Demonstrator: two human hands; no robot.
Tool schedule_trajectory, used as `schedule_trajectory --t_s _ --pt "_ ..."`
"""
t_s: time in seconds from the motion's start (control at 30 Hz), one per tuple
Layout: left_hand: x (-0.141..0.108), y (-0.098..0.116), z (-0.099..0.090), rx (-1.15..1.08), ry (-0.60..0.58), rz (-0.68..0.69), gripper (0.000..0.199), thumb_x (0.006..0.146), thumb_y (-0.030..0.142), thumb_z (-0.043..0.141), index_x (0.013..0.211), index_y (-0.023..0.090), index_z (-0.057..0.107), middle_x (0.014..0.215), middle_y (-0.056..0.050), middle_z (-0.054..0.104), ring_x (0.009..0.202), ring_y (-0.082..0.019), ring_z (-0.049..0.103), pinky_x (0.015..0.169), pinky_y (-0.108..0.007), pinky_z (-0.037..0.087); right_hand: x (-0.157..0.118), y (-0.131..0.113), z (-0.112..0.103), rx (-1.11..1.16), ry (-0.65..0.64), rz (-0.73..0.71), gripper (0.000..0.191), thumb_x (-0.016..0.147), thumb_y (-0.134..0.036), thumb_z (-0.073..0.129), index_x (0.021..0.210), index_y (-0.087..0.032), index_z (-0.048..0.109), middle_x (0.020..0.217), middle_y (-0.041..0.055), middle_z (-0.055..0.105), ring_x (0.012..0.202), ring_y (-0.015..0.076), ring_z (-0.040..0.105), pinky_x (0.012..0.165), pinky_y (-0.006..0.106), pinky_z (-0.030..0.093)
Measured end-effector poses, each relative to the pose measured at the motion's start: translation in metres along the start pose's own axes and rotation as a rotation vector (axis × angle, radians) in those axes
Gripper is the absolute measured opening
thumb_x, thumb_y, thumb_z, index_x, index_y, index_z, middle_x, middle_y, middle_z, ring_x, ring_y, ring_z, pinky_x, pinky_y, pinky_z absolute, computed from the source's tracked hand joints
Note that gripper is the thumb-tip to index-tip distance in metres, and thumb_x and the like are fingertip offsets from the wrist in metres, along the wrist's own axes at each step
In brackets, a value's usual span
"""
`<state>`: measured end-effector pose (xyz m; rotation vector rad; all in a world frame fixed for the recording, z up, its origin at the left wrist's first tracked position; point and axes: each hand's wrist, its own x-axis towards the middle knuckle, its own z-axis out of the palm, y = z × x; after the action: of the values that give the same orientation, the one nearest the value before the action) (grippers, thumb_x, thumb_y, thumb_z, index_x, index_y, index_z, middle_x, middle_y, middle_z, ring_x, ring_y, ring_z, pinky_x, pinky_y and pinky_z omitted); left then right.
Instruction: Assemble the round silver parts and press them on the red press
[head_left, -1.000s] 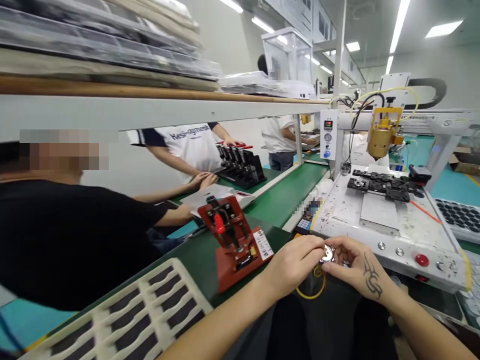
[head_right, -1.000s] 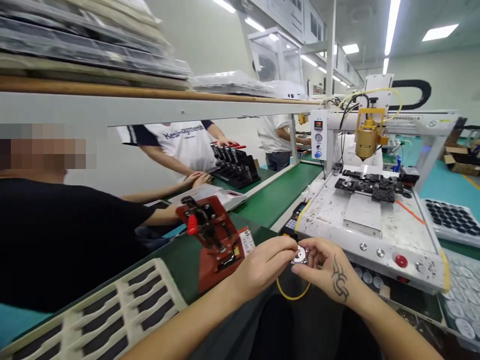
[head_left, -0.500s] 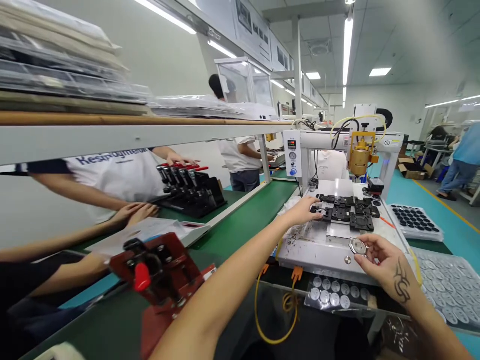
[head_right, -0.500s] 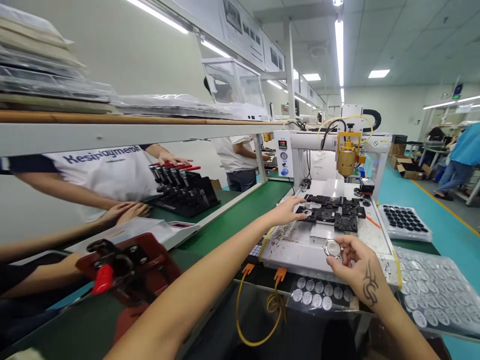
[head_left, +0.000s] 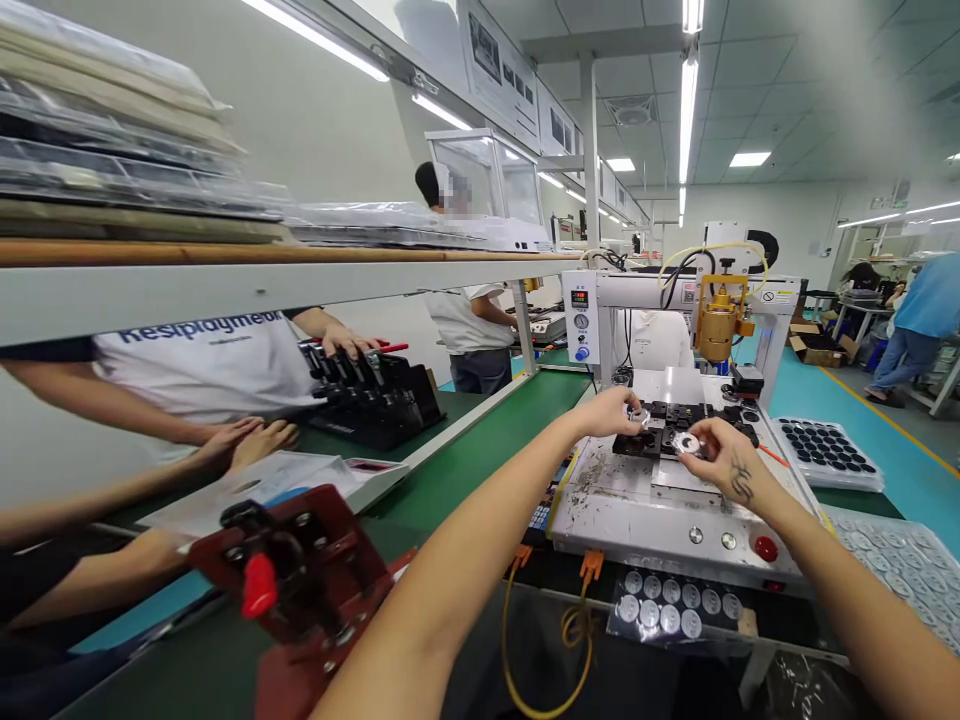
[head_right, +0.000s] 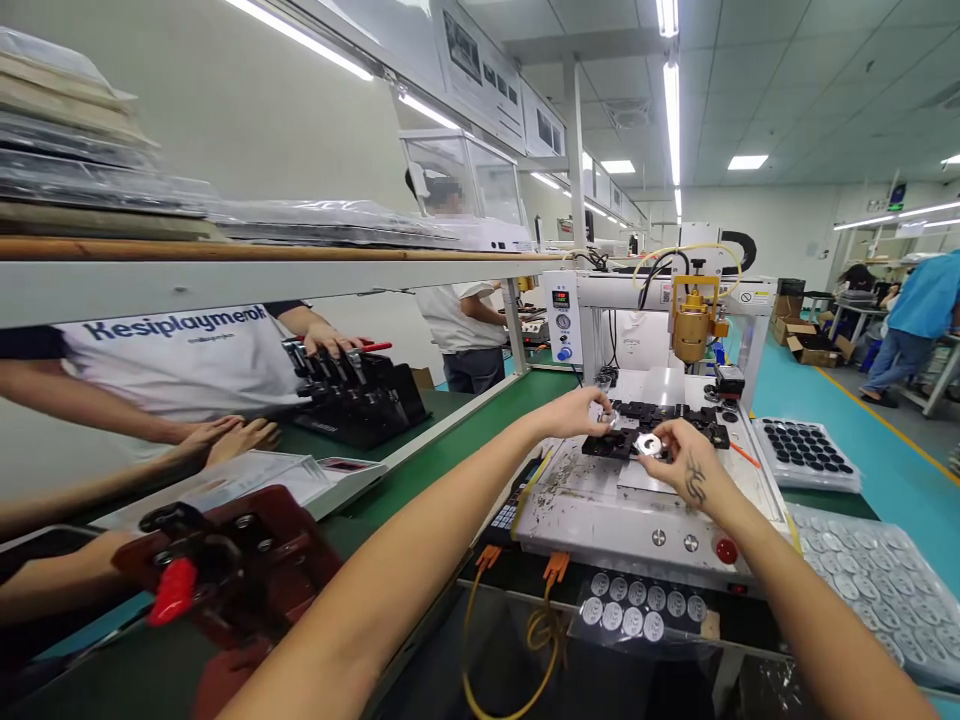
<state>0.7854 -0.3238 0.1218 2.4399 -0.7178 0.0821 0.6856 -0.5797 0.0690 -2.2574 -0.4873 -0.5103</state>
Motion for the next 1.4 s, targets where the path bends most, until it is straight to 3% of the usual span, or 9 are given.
schedule_trajectory --t_s 0.1,0.2,0.4,0.67,0.83,0.97,1.07,1.27,1.4 --pt "-0.024 0.008 -0.016 -0.083 0.146 0.032 0.039 0.077 0.04 0.075 0.109 0.02 0.066 0.119 -0.009 0.073 0.11 -0.026 0.069 0.096 -0.037 0.055 0.053 0.006 0.028 -0.054 -0.111 -0.047 0.029 0.077 -0.036 0.084 0.096 -0.018 0.072 0.094 0.0042 0.067 0.088 0.0219 0.062 0.08 0.031 0.051" --pt "-0.057 0.019 -0.029 -0.146 0.23 0.047 0.037 0.083 0.04 0.073 0.111 0.02 0.061 0.111 -0.008 0.073 0.095 -0.02 0.069 0.087 -0.034 0.056 0.087 0.012 0.05 -0.116 -0.245 -0.04 0.029 0.075 -0.036 0.089 0.092 -0.017 0.074 0.092 0.0031 0.069 0.084 0.0203 0.064 0.079 0.032 0.051" --pt "-0.128 0.032 -0.039 -0.243 0.274 0.046 0.032 0.081 0.035 0.076 0.106 0.021 0.061 0.102 -0.004 0.072 0.084 -0.018 0.064 0.08 -0.035 0.055 0.103 0.019 0.064 -0.215 -0.455 -0.034 0.035 0.095 -0.05 0.078 0.093 -0.015 0.072 0.08 -0.0019 0.068 0.069 0.0151 0.063 0.071 0.031 0.054" --pt "-0.18 0.044 -0.025 -0.337 0.36 0.055 0.034 0.084 0.031 0.074 0.113 0.023 0.059 0.097 -0.001 0.067 0.082 -0.016 0.063 0.079 -0.033 0.057 0.096 0.005 0.064 -0.249 -0.29 -0.106 0.028 0.09 -0.046 0.082 0.09 -0.018 0.082 0.081 0.0056 0.071 0.078 0.0205 0.064 0.076 0.031 0.049" --pt "-0.204 0.052 0.018 -0.383 0.349 0.028 0.035 0.086 0.028 0.073 0.118 0.024 0.058 0.1 -0.001 0.071 0.088 -0.018 0.07 0.084 -0.033 0.06 0.02 0.013 0.016 -0.244 0.058 -0.097 0.034 0.105 -0.044 0.061 0.124 -0.021 0.076 0.11 0.0117 0.072 0.11 0.0287 0.064 0.101 0.04 0.046" --pt "-0.229 0.041 0.056 -0.345 0.283 -0.018 0.045 0.086 0.028 0.074 0.128 0.026 0.057 0.112 -0.004 0.077 0.102 -0.022 0.076 0.094 -0.037 0.062 -0.098 0.049 -0.038 -0.33 0.367 0.067 0.035 0.105 -0.05 0.054 0.104 -0.019 0.072 0.102 0.0125 0.068 0.102 0.0315 0.06 0.099 0.047 0.045" --pt "-0.231 0.035 0.083 -0.313 0.196 -0.032 0.043 0.086 0.029 0.073 0.127 0.027 0.06 0.109 -0.003 0.078 0.099 -0.023 0.077 0.089 -0.038 0.063 -0.167 0.077 -0.053 -0.394 0.487 0.199 0.039 0.097 -0.06 0.065 0.092 -0.021 0.067 0.094 0.0098 0.066 0.096 0.0317 0.059 0.093 0.048 0.045" --pt "-0.213 0.035 0.146 -0.352 0.041 -0.019 0.036 0.085 0.024 0.07 0.12 0.024 0.064 0.102 -0.002 0.076 0.088 -0.021 0.073 0.087 -0.036 0.061 -0.201 0.08 -0.024 -0.369 0.564 0.24 0.037 0.097 -0.057 0.069 0.1 -0.02 0.063 0.097 0.0111 0.062 0.098 0.0317 0.056 0.094 0.051 0.046" --pt "-0.203 0.023 0.19 -0.426 -0.146 0.082 0.039 0.079 0.02 0.076 0.117 0.024 0.066 0.128 -0.008 0.076 0.119 -0.027 0.072 0.108 -0.041 0.055 -0.209 0.048 0.031 -0.147 0.183 0.07 0.017 0.107 -0.034 0.057 0.105 -0.024 0.07 0.096 0.0096 0.069 0.091 0.0269 0.063 0.086 0.043 0.054"
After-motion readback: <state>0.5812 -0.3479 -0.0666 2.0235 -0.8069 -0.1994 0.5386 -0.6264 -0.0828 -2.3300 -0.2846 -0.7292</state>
